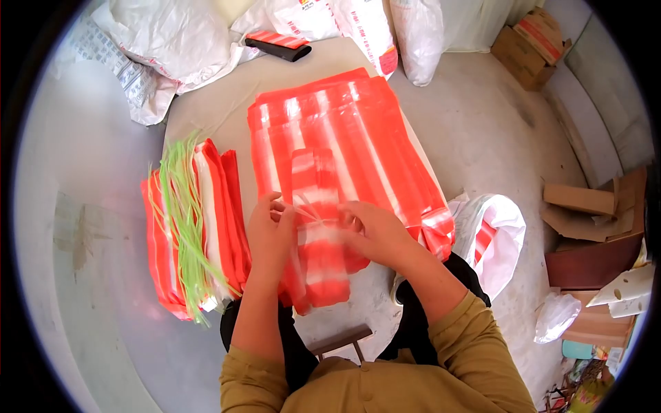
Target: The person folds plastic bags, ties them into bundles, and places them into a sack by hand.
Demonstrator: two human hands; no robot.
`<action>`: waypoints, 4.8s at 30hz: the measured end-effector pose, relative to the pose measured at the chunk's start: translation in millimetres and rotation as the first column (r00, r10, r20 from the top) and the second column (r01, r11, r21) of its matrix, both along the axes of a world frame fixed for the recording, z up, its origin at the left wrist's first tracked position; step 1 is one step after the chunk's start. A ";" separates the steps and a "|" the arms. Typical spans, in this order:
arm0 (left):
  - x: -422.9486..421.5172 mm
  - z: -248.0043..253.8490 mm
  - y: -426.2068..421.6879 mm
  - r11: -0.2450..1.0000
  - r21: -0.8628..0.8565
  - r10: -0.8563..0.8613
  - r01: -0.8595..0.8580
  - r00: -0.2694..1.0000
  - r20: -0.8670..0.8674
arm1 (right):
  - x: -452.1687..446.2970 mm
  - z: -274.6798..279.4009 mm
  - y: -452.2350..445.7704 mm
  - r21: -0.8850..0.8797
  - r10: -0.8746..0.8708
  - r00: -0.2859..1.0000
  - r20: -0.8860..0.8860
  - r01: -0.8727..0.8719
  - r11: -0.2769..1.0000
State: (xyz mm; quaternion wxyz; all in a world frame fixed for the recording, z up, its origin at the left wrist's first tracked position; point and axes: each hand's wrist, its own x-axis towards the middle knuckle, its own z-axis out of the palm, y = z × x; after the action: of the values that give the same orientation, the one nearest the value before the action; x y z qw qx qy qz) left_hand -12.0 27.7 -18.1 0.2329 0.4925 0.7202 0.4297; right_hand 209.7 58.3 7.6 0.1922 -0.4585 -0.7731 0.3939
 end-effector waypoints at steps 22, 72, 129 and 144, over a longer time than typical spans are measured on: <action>-14.8 0.0 -39.9 0.991 0.112 -0.130 0.080 0.295 0.947 | -75.2 -28.5 -23.6 -0.638 -0.410 0.705 -0.579 -0.078 0.766; -34.7 16.8 -46.0 0.956 0.141 -0.098 -0.258 0.171 0.980 | -40.3 -25.9 -49.6 -0.414 0.055 0.956 -0.289 -0.177 0.893; -97.0 17.0 -155.9 0.870 0.050 -0.414 0.491 0.671 0.615 | 52.0 49.0 -46.0 -0.432 -0.336 0.312 -0.889 -0.325 0.841; -162.9 -20.5 -231.4 0.846 0.387 -0.458 0.366 0.129 0.879 | 354.3 -183.3 -199.0 -0.732 -0.796 -0.074 -0.600 0.452 0.510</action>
State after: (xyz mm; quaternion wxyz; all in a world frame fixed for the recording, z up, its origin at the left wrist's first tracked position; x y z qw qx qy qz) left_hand -174.9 -203.7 -38.6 0.7060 0.3185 0.2487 0.5816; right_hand 564.0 -140.7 -175.7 0.6768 -0.4761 -0.1281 0.5467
